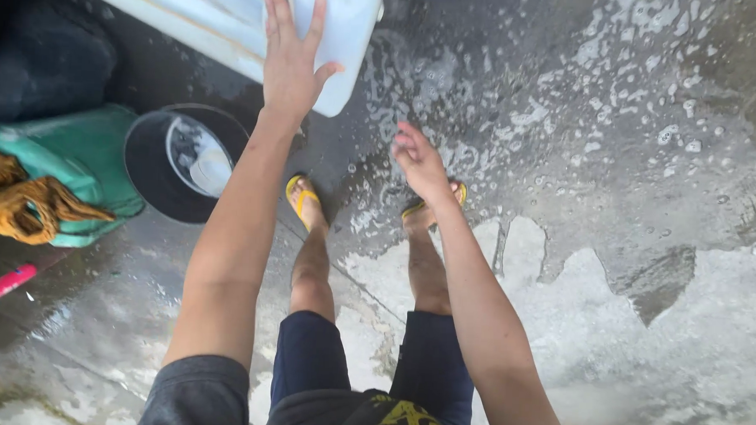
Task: Cleaning the components and housing of a dismantled washing machine.
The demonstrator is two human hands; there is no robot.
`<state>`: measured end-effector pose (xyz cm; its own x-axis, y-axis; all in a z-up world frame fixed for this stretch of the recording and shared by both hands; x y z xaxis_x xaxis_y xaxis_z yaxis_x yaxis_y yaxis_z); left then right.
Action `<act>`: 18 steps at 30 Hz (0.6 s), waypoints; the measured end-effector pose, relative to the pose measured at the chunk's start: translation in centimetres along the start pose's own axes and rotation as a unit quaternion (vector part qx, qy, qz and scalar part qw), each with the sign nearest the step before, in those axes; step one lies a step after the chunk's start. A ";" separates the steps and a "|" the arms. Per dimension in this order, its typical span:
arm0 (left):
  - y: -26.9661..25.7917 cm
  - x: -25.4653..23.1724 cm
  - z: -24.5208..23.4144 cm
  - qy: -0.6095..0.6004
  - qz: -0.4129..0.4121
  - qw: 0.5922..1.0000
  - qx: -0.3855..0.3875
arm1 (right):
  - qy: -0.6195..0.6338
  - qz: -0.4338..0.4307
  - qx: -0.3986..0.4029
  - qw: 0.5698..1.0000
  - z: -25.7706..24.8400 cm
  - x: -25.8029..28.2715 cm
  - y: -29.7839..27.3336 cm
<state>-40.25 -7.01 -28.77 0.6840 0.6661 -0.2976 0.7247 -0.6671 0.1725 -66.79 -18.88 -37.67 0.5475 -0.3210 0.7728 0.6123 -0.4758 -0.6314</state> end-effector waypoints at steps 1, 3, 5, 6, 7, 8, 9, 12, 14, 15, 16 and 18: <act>-0.5 0.2 0.1 -0.010 -0.001 1.000 -0.019 | 0.003 -0.001 0.012 1.000 0.7 0.1 -0.5; -1.0 1.2 0.6 -0.030 -0.031 0.999 0.003 | -0.057 -0.012 -0.002 0.998 1.4 3.3 -1.2; -0.9 1.2 0.6 -0.049 -0.053 0.997 0.014 | -0.114 -0.035 -0.020 0.993 2.6 6.4 -0.9; -0.9 0.4 0.4 -0.059 -0.032 0.998 -0.006 | -0.105 -0.029 -0.014 0.994 3.6 7.3 -0.5; -1.7 -0.5 0.2 -0.071 -0.015 0.997 -0.021 | -0.099 -0.017 -0.005 0.995 4.5 7.8 -0.6; -1.9 -0.4 0.9 -0.075 -0.019 0.997 -0.023 | -0.105 -0.017 -0.005 0.994 4.9 8.7 -0.2; -2.7 0.0 1.3 -0.086 -0.032 0.995 -0.030 | -0.114 -0.040 -0.012 0.993 5.5 9.6 -0.3; -5.4 1.0 3.3 -0.122 -0.070 0.990 0.017 | -0.132 -0.119 -0.017 0.984 5.3 4.4 2.2; -7.1 2.9 2.2 -0.130 -0.107 0.984 0.052 | -0.132 -0.192 0.009 0.972 6.8 3.1 3.2; -7.2 2.6 0.9 -0.132 -0.076 0.988 0.022 | -0.090 -0.204 -0.006 0.975 6.8 4.4 2.9; -7.2 2.3 -0.3 -0.133 -0.044 0.990 -0.007 | -0.047 -0.214 -0.020 0.975 6.6 5.8 2.8; -9.6 4.1 -2.3 -0.129 -0.062 0.989 -0.028 | -0.039 -0.224 -0.029 0.973 6.9 6.4 3.5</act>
<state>-44.25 2.87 -29.47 0.5513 0.6288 -0.5483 0.8096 -0.5620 0.1694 -57.23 -16.92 -35.35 0.2755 -0.0082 0.9613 0.7678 -0.5997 -0.2252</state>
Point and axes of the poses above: each hand's wrist, its own y-axis towards the middle knuckle, its own z-axis out of the palm, x = y × z, the point moved 5 cm from there along y, towards the middle knuckle, and after that the axes turned 14 degrees about -x, right-handed, at the moved point
